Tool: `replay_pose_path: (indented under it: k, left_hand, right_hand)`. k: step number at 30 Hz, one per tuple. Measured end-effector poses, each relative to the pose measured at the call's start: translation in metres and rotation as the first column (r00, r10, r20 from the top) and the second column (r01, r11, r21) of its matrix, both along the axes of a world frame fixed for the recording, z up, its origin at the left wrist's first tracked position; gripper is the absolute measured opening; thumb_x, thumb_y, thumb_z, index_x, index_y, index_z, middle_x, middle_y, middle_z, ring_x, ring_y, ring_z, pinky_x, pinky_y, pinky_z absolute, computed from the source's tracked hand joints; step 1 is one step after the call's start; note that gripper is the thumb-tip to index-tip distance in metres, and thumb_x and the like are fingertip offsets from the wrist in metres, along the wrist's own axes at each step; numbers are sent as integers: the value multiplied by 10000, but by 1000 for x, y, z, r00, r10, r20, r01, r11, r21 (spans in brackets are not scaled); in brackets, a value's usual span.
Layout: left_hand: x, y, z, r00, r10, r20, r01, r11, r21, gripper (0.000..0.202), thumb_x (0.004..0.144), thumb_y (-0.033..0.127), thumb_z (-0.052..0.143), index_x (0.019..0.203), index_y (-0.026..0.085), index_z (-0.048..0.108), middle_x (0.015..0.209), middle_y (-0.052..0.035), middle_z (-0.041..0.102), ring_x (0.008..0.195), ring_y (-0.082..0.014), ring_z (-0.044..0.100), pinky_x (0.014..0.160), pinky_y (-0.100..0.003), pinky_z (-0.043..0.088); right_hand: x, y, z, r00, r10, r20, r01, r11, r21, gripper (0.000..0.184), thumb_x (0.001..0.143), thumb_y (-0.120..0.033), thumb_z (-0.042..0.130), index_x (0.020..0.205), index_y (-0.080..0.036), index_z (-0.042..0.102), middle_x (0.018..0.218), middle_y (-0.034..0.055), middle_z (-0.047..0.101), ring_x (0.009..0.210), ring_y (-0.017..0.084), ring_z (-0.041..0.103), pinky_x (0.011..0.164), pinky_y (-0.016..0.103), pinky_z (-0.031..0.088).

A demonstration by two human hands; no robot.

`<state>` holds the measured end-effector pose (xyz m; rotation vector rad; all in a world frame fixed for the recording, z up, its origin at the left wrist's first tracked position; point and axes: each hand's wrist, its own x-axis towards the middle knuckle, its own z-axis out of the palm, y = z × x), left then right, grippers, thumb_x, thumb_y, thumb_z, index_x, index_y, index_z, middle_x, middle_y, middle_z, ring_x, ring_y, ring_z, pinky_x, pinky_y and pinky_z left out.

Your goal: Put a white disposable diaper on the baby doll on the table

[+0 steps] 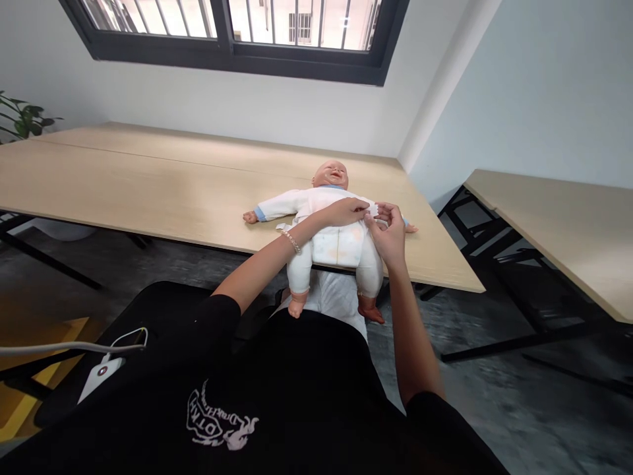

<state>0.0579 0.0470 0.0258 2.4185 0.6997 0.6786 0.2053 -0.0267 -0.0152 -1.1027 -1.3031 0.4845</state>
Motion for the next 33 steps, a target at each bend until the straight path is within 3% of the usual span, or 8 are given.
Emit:
replay_pose_path:
  k: [5,10,17,23,28,33]
  left_hand:
    - [1,-1,-1,999,39,-34,-38,999,36,267,979,245,469,729,171,529,749,-20,590,744,-174,509,755,-311,379]
    - [-1,-2,-1,998,48,-47,-46,998,45,291,963,186,414,678,182,471,719,-15,554,724,-163,488,719,-302,349]
    - [0,-1,-2,996,74,-47,-72,996,44,353,970,238,450,622,199,407,645,3,490,663,-156,437,667,-313,297]
    - [2,0,-3,995,87,-55,-85,996,43,368,941,233,473,598,214,341,607,17,415,642,-158,392,670,-331,280]
    - [0,0,-4,993,115,-7,-114,992,44,193,809,203,593,750,217,409,720,21,481,731,-171,467,712,-316,333]
    - [-1,0,-5,997,32,73,-34,999,31,168,751,224,602,853,206,469,802,3,541,773,-175,499,722,-298,374]
  right_hand:
    - [0,3,-4,995,-96,3,96,995,16,366,818,-406,701,1114,-232,574,992,37,598,898,173,614,777,292,557]
    - [-1,3,-5,999,-20,43,16,997,78,494,778,-351,710,1227,-247,532,1006,28,606,898,167,619,731,267,534]
    - [0,9,-15,993,-119,-8,119,990,76,340,834,-454,670,1060,-227,555,882,11,584,766,162,591,703,281,512]
    - [2,11,-20,987,-155,-52,159,983,88,362,886,-572,635,935,-234,514,805,0,580,716,164,601,690,292,510]
    - [-1,8,-19,979,-164,-119,176,980,95,428,906,-644,603,864,-237,477,748,-16,571,650,151,590,660,289,503]
    - [-4,1,-6,968,-191,-166,202,978,57,383,896,-606,623,936,-233,546,730,-13,599,651,162,604,649,291,516]
